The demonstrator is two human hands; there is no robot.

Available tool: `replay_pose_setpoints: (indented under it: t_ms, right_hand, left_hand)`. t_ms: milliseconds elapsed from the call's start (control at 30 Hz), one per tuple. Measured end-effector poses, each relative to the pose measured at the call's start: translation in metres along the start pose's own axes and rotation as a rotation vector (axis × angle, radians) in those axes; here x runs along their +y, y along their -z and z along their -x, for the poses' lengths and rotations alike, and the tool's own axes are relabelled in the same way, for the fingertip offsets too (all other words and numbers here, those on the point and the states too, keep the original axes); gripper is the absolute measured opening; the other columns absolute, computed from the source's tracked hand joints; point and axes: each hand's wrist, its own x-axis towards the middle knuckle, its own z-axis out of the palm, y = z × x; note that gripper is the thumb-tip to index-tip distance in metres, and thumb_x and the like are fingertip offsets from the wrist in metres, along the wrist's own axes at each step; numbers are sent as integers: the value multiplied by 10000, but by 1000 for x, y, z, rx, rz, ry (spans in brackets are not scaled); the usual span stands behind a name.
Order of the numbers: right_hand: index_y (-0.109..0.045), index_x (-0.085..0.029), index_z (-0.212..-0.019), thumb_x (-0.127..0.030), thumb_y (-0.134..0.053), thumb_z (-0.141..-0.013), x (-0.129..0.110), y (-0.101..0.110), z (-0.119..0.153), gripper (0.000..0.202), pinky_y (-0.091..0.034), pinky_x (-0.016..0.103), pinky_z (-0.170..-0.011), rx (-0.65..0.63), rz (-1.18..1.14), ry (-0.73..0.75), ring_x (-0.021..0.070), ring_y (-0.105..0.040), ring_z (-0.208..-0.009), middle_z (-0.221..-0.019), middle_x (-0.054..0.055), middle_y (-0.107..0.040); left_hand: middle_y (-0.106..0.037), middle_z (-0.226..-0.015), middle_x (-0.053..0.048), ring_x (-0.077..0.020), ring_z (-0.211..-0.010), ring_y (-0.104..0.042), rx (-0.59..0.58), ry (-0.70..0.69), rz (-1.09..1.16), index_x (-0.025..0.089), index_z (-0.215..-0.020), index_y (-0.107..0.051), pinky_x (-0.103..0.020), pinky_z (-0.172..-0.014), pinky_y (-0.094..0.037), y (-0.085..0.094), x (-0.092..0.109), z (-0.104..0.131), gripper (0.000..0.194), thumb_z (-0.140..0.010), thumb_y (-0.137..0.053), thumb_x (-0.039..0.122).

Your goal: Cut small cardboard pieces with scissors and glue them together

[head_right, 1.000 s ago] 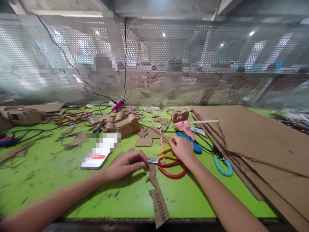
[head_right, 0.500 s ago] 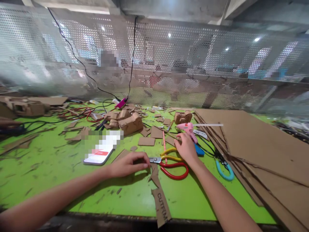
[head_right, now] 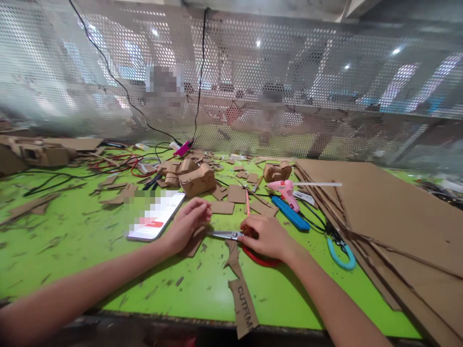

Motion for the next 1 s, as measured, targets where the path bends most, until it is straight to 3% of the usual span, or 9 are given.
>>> replay_pose_setpoints:
  t_ms: [133,233,467,700,1000]
  right_hand:
    - [-606,-214,-929,-367,-628,-830,1,3,2,183,-403,272,-689,-20,9,-27,171,-586,-791,-882,17,-647]
    - [-593,-218,-896,-428,-678,-763,6,8,2,263,-391,268,-654,-53,29,-98,189,-580,-801,-895,19,-640]
    - [-648,-214,-900,-475,-708,-688,13,18,7,341,-397,273,-613,-171,6,-232,209,-595,-756,-865,34,-672]
    - [-640,-205,-1005,-337,-720,-647,16,18,6,390,-447,298,-714,-225,-50,-223,233,-602,-853,-976,57,-670]
    - [-606,-213,-921,-374,-707,-659,22,14,6,324,-418,272,-637,-212,-28,-196,204,-589,-762,-888,28,-660]
  left_hand:
    - [-559,-650,33,-86,-561,-521,197,-39,133,183,-800,-516,-191,-512,-404,4,2,-10,151,-808,-539,332]
    - [-558,-666,25,-91,-569,-518,254,-107,130,188,-787,-511,-201,-523,-415,10,7,-17,157,-818,-516,341]
    - [-579,-665,2,-103,-589,-536,156,-171,-137,175,-747,-540,-218,-549,-414,27,9,-33,244,-847,-517,397]
    - [-585,-665,8,-111,-591,-530,-45,-88,-311,159,-761,-558,-237,-568,-423,18,5,-21,322,-853,-492,461]
    - [-586,-667,11,-111,-607,-541,-43,-158,-378,161,-763,-565,-232,-566,-426,15,10,-18,336,-853,-490,476]
